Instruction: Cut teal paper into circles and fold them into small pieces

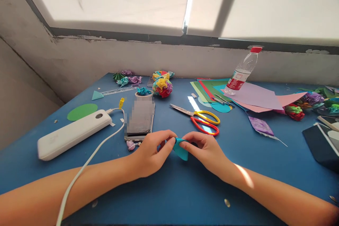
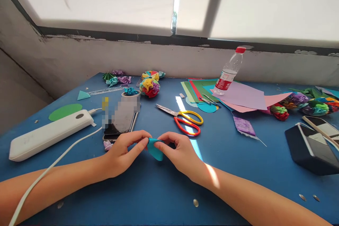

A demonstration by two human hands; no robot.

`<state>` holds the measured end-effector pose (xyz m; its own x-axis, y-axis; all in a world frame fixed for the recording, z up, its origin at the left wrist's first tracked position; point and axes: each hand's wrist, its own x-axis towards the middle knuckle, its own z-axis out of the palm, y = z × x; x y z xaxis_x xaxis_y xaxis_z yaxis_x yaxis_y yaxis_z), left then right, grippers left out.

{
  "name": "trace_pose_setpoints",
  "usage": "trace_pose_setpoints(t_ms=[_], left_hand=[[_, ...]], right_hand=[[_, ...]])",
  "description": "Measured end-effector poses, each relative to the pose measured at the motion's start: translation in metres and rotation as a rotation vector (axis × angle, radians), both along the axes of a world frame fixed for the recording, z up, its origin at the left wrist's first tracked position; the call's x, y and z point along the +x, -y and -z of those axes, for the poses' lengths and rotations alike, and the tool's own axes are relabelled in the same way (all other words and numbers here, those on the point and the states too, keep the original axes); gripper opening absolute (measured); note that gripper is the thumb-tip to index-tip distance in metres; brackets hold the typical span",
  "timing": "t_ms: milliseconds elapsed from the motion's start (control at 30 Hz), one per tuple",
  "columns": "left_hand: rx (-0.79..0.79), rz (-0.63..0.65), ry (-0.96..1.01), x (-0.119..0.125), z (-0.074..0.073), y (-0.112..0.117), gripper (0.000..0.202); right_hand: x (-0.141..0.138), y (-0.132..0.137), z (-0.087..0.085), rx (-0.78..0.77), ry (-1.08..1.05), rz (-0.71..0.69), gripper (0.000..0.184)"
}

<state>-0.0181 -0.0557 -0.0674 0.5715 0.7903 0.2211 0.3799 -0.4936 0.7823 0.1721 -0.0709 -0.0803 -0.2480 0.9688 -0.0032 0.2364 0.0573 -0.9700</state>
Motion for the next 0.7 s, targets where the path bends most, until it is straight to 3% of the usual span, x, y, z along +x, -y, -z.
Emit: trace_pose_setpoints(t_ms=[167, 500, 700], left_hand=[[0.095, -0.031, -0.017, 0.0011, 0.0016, 0.0005, 0.021], [0.087, -0.109, 0.007, 0.0016, 0.0041, -0.003, 0.018], [0.003, -0.063, -0.028, 0.0038, 0.0019, -0.0038, 0.017]], right_hand=[[0.0008, 0.0014, 0.0, 0.014, -0.033, -0.017, 0.02], [0.0037, -0.0013, 0.0007, 0.015, -0.029, -0.023, 0.025], [0.0053, 0.0014, 0.0016, 0.267, 0.062, 0.075, 0.016]])
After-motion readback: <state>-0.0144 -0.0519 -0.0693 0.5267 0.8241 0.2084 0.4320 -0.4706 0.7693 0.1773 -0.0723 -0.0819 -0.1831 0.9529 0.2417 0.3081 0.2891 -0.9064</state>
